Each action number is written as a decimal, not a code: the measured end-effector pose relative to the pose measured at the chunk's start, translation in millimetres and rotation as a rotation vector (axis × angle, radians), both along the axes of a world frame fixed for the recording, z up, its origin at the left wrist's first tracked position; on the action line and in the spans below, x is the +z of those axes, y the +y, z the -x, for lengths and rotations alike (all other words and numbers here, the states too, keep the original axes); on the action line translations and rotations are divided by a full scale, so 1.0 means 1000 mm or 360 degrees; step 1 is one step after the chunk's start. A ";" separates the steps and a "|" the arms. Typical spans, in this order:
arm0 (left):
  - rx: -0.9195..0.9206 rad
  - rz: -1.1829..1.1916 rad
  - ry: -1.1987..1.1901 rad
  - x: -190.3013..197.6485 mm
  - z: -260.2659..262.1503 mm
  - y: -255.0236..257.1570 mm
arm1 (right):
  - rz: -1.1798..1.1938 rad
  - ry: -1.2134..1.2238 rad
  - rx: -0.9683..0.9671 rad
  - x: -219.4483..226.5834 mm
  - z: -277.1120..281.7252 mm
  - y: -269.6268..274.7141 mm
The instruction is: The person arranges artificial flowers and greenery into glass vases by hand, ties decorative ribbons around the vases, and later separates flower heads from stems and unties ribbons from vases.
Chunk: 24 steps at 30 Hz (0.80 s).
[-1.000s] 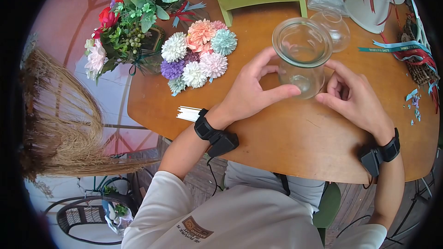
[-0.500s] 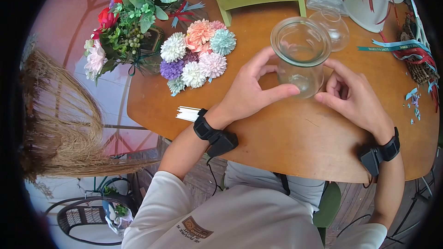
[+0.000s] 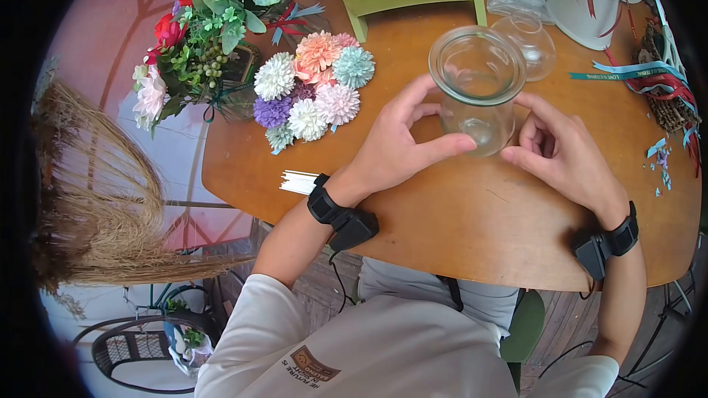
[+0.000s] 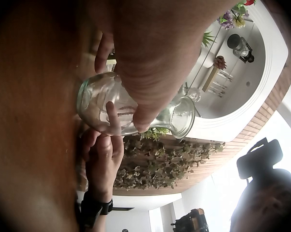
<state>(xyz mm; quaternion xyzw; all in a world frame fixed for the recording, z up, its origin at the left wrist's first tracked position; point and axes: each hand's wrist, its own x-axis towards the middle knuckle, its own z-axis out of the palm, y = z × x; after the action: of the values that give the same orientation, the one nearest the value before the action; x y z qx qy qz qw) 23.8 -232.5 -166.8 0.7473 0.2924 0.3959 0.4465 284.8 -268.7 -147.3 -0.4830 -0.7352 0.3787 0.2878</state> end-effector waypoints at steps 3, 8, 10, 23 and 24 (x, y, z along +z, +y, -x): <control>0.0020 -0.0019 -0.0040 -0.002 0.000 0.000 | 0.0005 -0.0009 -0.0001 0.001 0.000 0.000; 0.0021 -0.0014 -0.0046 -0.003 -0.001 0.000 | 0.0005 -0.0010 0.0000 0.001 0.000 0.000; 0.0009 -0.0022 -0.0061 -0.004 -0.001 0.001 | 0.0012 -0.0024 -0.0007 0.002 0.001 0.000; 0.0011 -0.0028 -0.0061 -0.003 -0.001 0.001 | 0.0009 -0.0020 -0.0007 -0.001 -0.001 0.000; 0.0015 -0.0028 -0.0061 -0.003 -0.001 0.001 | 0.0012 -0.0027 -0.0008 0.000 -0.001 0.000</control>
<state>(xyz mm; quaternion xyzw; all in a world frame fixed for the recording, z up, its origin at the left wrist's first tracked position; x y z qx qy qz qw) 24.8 -231.7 -169.9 0.7421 0.2838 0.4146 0.4436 285.5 -268.4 -147.3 -0.4891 -0.7350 0.3766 0.2805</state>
